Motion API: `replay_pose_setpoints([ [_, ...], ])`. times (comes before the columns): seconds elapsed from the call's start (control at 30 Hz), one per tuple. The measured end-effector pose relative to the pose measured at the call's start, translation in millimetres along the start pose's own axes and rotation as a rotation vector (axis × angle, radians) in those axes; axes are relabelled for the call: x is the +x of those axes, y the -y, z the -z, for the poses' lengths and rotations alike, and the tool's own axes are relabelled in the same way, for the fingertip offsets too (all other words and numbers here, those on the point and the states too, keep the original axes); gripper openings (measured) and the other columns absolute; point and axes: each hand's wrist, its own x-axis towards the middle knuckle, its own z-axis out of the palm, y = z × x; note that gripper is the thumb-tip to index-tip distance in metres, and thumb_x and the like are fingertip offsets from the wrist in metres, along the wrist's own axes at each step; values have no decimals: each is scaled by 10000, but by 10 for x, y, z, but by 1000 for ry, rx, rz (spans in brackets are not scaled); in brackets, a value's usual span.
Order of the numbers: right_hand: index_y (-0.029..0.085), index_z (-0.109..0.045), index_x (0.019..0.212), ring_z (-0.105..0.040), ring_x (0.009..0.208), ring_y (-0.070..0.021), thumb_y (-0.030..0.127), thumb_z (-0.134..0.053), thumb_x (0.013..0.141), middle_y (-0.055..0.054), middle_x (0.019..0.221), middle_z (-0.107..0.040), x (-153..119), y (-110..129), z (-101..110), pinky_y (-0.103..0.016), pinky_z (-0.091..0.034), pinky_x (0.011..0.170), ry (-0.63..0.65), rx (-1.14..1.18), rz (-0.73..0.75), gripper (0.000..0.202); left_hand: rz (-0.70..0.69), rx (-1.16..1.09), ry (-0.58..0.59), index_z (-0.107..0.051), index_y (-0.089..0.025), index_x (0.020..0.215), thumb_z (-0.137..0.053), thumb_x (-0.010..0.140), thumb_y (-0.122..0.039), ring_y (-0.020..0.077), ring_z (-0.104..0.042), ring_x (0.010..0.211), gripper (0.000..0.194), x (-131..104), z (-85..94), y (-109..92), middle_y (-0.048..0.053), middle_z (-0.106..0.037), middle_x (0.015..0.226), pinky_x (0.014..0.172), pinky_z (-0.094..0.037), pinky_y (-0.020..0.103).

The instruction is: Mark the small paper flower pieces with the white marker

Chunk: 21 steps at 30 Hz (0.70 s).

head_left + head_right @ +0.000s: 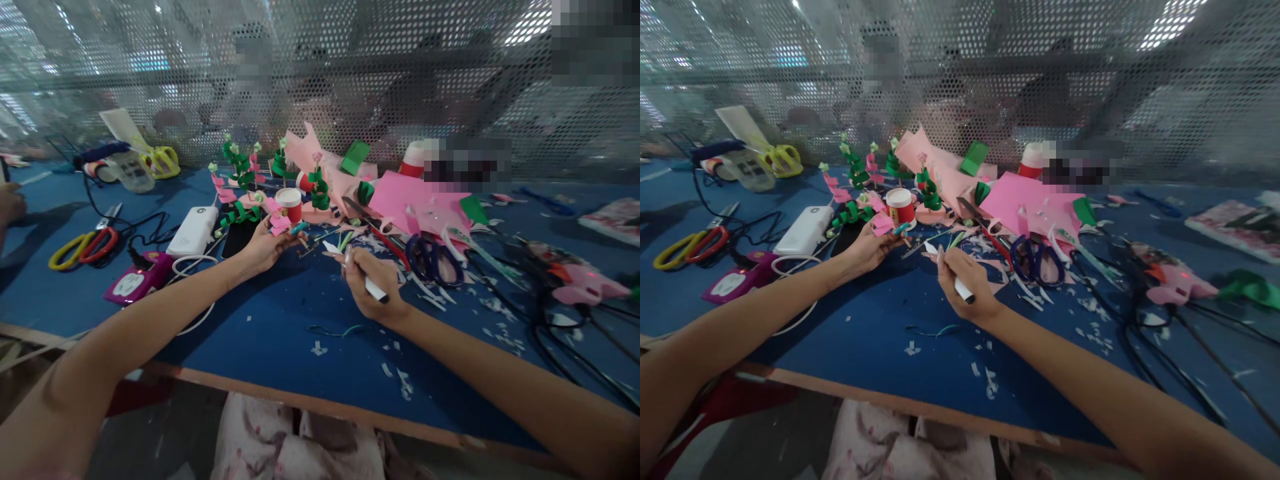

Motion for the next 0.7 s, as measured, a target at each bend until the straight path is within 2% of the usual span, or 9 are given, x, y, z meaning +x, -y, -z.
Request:
replay_pose_setpoints([
  [0.2, 204, -352, 624, -468, 507, -80, 105, -392, 838, 21, 565, -461, -16, -5, 16, -211, -392, 498, 79, 95, 71, 239, -15, -6, 27, -501, -207, 967, -527, 646, 71, 99, -613, 635, 426, -16, 0, -12, -63, -589, 642, 723, -532, 297],
  [0.4, 205, -330, 598, -416, 461, -77, 160, -383, 851, 30, 522, -416, -28, -35, -13, -217, -357, 461, 36, -23, -154, 263, -10, 20, 29, -493, -191, 932, -528, 616, 80, 106, -614, 628, 418, -13, 8, -13, -60, -586, 650, 738, -522, 322],
  [0.57, 207, -303, 595, -415, 468, -83, 167, -373, 845, 28, 515, -403, -22, -40, -9, -224, -344, 462, 27, -65, -118, 263, -38, -9, 27, -461, -168, 844, -545, 603, 66, 138, -633, 628, 346, 2, -3, -12, -38, -599, 657, 672, -531, 319],
  [0.7, 206, -329, 598, -406, 449, -83, 162, -368, 850, 34, 499, -397, -10, -45, 0, -230, -339, 455, -27, -67, -155, 259, -91, 35, -19, -441, -160, 791, -628, 563, 24, 124, -614, 599, 348, 9, -16, -13, -34, -590, 659, 618, -521, 283],
])
